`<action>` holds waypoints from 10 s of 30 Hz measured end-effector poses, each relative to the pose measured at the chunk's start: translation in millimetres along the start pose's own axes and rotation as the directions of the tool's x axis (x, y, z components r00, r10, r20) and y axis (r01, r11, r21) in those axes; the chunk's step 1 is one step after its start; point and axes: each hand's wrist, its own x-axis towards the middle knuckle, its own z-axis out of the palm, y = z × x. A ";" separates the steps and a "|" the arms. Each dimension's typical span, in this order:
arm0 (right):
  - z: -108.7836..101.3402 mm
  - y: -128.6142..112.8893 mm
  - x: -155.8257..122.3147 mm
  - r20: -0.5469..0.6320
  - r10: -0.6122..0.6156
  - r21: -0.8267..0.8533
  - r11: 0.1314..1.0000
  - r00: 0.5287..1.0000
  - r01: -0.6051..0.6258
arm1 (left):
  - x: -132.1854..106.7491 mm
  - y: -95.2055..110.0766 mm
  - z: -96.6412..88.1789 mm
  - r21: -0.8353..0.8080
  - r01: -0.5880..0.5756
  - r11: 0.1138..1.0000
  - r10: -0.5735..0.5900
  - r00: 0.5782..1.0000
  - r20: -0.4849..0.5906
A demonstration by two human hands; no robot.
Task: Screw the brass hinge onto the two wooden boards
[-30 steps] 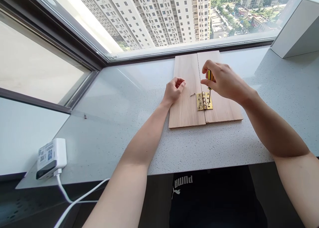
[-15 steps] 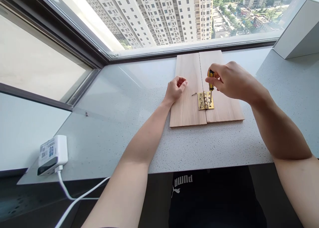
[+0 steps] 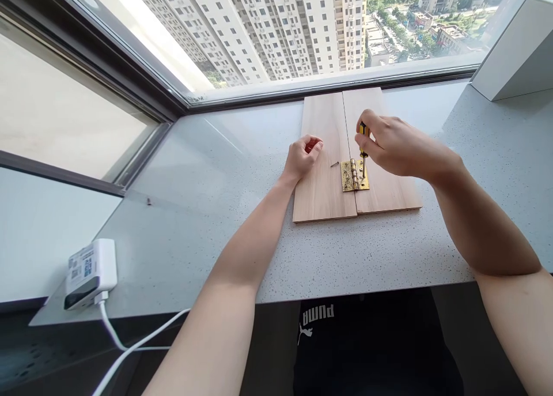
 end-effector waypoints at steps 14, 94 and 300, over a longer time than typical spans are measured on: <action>6.0 -6.4 8.2 -0.176 0.077 -0.183 0.977 0.981 -0.110 | -0.1 4.3 0.2 0.022 -0.002 1.000 0.002 1.000 0.024; -39.5 -8.3 -8.1 -0.349 0.090 0.005 0.996 0.933 -0.094 | -28.1 86.0 22.3 -0.184 -0.142 0.973 0.228 0.731 0.643; -48.6 -48.6 16.4 0.514 0.059 -0.542 0.796 0.856 0.270 | -95.8 95.7 73.6 -0.186 -0.032 0.982 0.078 0.966 0.246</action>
